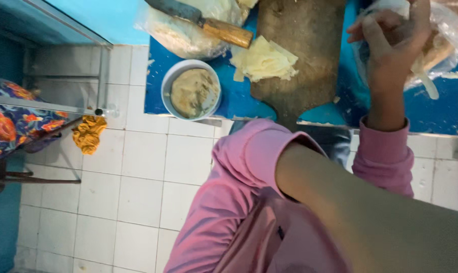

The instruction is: The person sits at a small blue table and folds triangular pastry wrappers around a brown filling, pinching them closed into filled rolls one at a time. They take filling from a plastic bag with a spoon, fold the wrappers by hand on a wooden board, and place finished rolls into a large plastic bag of completed pastries.

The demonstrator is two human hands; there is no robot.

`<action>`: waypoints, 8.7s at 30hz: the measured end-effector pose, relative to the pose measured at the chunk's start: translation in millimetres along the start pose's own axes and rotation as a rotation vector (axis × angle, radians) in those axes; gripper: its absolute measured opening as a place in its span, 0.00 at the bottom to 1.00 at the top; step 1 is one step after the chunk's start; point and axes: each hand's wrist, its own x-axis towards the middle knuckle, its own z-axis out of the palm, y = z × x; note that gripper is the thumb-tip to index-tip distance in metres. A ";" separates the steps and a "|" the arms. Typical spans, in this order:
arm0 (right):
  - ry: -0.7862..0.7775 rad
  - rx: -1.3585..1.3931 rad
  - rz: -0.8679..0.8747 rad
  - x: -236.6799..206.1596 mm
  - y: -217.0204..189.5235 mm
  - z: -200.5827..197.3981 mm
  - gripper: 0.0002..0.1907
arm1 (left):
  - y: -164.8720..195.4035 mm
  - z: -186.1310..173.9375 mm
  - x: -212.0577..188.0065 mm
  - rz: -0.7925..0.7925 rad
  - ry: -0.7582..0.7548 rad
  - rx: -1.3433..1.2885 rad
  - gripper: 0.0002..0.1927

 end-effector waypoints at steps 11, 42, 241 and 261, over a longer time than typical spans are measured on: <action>-0.304 -0.525 -0.429 3.7 -64.8 68.6 0.25 | 47.7 -4.3 -14.9 0.033 0.423 0.043 0.28; -0.618 -0.242 0.040 15.5 -105.3 63.7 0.27 | 5.0 -143.6 -101.1 -0.403 1.007 1.159 0.17; -0.288 -1.469 -0.578 -36.8 -88.9 75.3 0.20 | -14.6 -106.3 -133.9 -0.356 0.647 1.833 0.22; 0.408 -1.335 -0.210 -82.7 -114.2 3.1 0.20 | -41.7 -119.3 -113.6 -0.527 0.894 1.829 0.12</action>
